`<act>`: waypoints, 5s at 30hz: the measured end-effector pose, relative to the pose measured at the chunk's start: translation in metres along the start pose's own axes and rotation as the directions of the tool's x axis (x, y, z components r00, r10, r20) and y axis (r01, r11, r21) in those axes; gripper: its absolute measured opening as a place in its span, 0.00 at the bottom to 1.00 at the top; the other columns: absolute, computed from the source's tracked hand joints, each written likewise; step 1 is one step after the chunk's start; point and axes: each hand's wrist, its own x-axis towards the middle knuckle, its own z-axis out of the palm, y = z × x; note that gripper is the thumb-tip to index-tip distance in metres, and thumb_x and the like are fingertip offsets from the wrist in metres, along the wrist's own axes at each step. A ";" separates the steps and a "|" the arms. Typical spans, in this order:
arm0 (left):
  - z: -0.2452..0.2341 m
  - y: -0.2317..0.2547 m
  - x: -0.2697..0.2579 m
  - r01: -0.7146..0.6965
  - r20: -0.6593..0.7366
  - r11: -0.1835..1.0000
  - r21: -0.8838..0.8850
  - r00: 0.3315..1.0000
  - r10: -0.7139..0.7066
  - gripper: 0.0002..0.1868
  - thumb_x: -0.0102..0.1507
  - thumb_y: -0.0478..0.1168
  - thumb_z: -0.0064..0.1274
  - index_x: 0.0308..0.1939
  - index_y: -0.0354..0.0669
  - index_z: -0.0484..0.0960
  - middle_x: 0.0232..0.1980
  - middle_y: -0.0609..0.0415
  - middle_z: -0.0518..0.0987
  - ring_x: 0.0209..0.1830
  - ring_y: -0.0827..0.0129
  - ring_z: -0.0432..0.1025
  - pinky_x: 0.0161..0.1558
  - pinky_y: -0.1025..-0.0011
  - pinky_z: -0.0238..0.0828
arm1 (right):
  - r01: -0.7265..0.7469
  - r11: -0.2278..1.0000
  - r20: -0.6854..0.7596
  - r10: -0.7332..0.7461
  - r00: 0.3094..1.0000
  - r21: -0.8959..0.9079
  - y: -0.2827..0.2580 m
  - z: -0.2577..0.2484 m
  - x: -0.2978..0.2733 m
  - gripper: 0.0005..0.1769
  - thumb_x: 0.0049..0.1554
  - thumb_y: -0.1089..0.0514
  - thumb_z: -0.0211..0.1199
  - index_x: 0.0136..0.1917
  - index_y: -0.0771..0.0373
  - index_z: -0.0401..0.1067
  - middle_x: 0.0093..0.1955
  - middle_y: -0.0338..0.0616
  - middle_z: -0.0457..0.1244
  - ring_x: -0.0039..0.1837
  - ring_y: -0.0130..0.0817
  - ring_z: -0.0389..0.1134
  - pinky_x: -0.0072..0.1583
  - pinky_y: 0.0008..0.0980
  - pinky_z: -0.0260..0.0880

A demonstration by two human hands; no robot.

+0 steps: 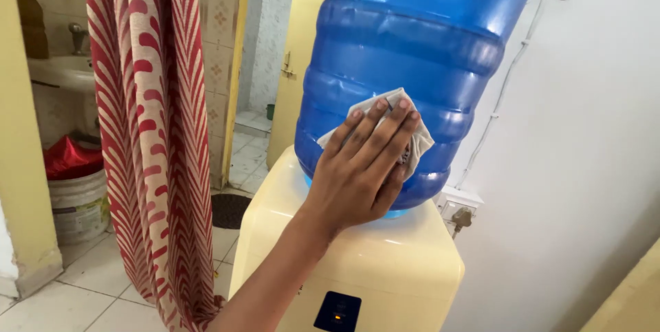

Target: Cleaning the exterior surfaces of a water dispenser and its large water bottle with a cloth.

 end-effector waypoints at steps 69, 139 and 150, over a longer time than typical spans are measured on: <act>0.011 -0.037 0.007 0.560 -0.049 0.610 -0.560 0.713 -0.699 0.30 0.72 0.52 0.30 0.75 0.45 0.62 0.73 0.42 0.70 0.68 0.49 0.73 0.65 0.59 0.73 | 0.050 0.837 0.312 0.147 0.939 -0.545 0.065 0.009 -0.015 0.32 0.77 0.43 0.36 0.87 0.61 0.49 0.91 0.50 0.40 0.90 0.48 0.38 0.86 0.47 0.39; 0.030 -0.046 -0.024 0.570 -0.063 0.710 -0.413 0.760 -0.647 0.32 0.79 0.52 0.28 0.84 0.41 0.55 0.82 0.45 0.62 0.79 0.50 0.62 0.80 0.60 0.59 | 0.089 0.857 0.325 0.095 0.941 -0.508 0.095 -0.008 -0.024 0.28 0.80 0.40 0.35 0.87 0.50 0.46 0.87 0.37 0.39 0.88 0.38 0.39 0.87 0.40 0.41; 0.031 -0.018 -0.025 0.381 -0.106 0.901 0.208 0.924 -0.366 0.27 0.78 0.50 0.34 0.82 0.56 0.56 0.79 0.42 0.59 0.74 0.50 0.58 0.75 0.54 0.51 | 0.080 0.838 0.310 0.109 0.944 -0.539 0.093 -0.008 -0.024 0.27 0.81 0.38 0.34 0.87 0.46 0.47 0.87 0.36 0.39 0.88 0.37 0.40 0.87 0.40 0.42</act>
